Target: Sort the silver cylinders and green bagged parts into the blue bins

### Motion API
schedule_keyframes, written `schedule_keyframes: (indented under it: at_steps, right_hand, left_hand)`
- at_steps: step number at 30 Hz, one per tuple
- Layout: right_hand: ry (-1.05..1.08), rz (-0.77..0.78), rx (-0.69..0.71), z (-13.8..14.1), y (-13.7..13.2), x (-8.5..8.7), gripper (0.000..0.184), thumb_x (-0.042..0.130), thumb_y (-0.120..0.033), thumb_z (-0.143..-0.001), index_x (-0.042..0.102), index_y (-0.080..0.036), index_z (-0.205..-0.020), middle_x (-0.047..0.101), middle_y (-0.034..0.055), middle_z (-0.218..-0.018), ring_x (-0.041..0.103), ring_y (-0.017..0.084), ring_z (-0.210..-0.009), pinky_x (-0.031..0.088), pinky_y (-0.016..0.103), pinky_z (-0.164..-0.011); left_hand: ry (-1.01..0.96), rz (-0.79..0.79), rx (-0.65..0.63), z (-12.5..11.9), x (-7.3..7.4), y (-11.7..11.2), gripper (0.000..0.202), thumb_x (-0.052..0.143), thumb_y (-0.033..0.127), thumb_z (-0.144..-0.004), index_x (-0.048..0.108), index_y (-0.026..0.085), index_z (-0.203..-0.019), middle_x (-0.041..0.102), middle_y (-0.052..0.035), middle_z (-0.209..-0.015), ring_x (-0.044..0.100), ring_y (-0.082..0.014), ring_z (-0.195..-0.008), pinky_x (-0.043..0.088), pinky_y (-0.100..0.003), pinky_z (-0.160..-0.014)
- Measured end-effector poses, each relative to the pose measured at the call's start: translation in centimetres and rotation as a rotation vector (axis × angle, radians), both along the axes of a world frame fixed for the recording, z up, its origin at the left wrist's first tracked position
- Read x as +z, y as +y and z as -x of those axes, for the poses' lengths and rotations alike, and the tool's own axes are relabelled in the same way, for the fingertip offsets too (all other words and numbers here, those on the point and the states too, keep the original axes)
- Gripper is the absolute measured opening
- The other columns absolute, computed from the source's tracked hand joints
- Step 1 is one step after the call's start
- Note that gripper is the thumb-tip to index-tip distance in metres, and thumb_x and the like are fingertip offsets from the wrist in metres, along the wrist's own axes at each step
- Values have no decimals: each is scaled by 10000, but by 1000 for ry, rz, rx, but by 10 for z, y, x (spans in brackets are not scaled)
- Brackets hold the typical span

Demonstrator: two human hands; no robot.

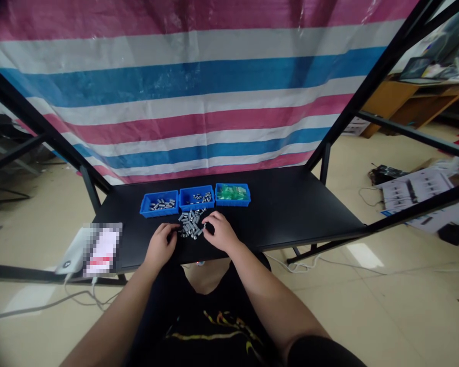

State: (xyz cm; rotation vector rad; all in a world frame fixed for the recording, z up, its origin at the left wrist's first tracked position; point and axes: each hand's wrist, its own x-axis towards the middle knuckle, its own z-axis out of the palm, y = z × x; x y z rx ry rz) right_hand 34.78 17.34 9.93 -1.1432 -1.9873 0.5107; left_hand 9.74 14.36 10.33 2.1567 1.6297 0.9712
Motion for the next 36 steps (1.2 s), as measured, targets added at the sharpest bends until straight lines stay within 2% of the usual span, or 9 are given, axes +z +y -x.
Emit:
schedule_keyframes:
  at_steps: [5, 7, 14, 22, 25, 28, 32, 34, 36]
  right_hand:
    - [-112, -35, 29, 0, -13, -4, 259, 707, -169, -815, 713, -252, -1060, 553, 60, -1100, 559, 218, -1024, 498, 385, -940]
    - [-142, -35, 18, 2, -11, -5, 251, 715, -171, -817, 721, -256, -1054, 551, 58, -1094, 551, 218, -1015, 498, 386, -931]
    - [-189, -21, 28, 4, -5, -7, 197, 708, -183, -865, 733, -273, -1038, 556, 51, -1077, 538, 212, -994, 486, 395, -928]
    - [-78, -23, 109, -3, 6, 3, 128, 668, -193, -914, 704, -242, -1027, 584, 68, -1119, 551, 221, -1063, 470, 403, -973]
    - [-33, -19, 116, 16, 25, 14, 110, 656, -205, -919, 693, -230, -1019, 640, 59, -1062, 584, 211, -1041, 470, 374, -957]
    - [-84, 66, 133, 56, 56, 29, 85, 685, -199, -881, 698, -224, -960, 698, 21, -918, 629, 177, -867, 487, 302, -814]
    - [-42, 131, 23, 103, 89, 54, 119, 693, -228, -877, 701, -213, -995, 748, 12, -905, 654, 150, -770, 481, 267, -746]
    - [-31, 114, -35, 108, 92, 62, 148, 706, -244, -864, 703, -212, -1009, 754, 12, -890, 655, 153, -756, 479, 265, -733]
    - [-42, 82, -57, 97, 84, 64, 96, 685, -225, -863, 708, -213, -955, 749, 10, -873, 648, 152, -743, 476, 264, -727]
  left_hand:
    - [267, -17, -203, 9, 8, 24, 419, 454, 120, -938, 706, 318, -1208, 619, -65, -1113, 603, -216, -1032, 519, -382, -959]
    - [316, -36, -226, 12, 10, 30, 430, 464, 117, -932, 699, 328, -1224, 622, -60, -1103, 603, -217, -1011, 523, -381, -940]
    - [206, -70, -76, 23, 11, 35, 280, 468, 206, -959, 674, 249, -1144, 648, -69, -1088, 600, -248, -1068, 506, -408, -980]
    - [77, -59, 16, 37, -8, 12, 207, 503, 213, -930, 671, 240, -1046, 645, -68, -1050, 610, -235, -1019, 508, -398, -950]
    - [81, -47, -1, 40, -11, 6, 199, 501, 196, -923, 669, 234, -1021, 644, -65, -1023, 603, -233, -997, 502, -397, -933]
    - [117, -23, -60, 42, -12, 9, 179, 520, 185, -905, 671, 237, -986, 648, -56, -991, 598, -232, -976, 496, -393, -914]
    - [118, -8, -66, 42, -11, 14, 159, 533, 184, -894, 671, 236, -953, 657, -49, -963, 598, -228, -946, 491, -386, -892]
    - [112, -12, -74, 43, -9, 13, 153, 530, 207, -911, 671, 236, -961, 659, -50, -959, 597, -228, -944, 486, -387, -891]
    - [119, -16, -93, 42, -6, 11, 157, 533, 241, -927, 674, 241, -996, 659, -53, -969, 594, -230, -952, 480, -390, -892]
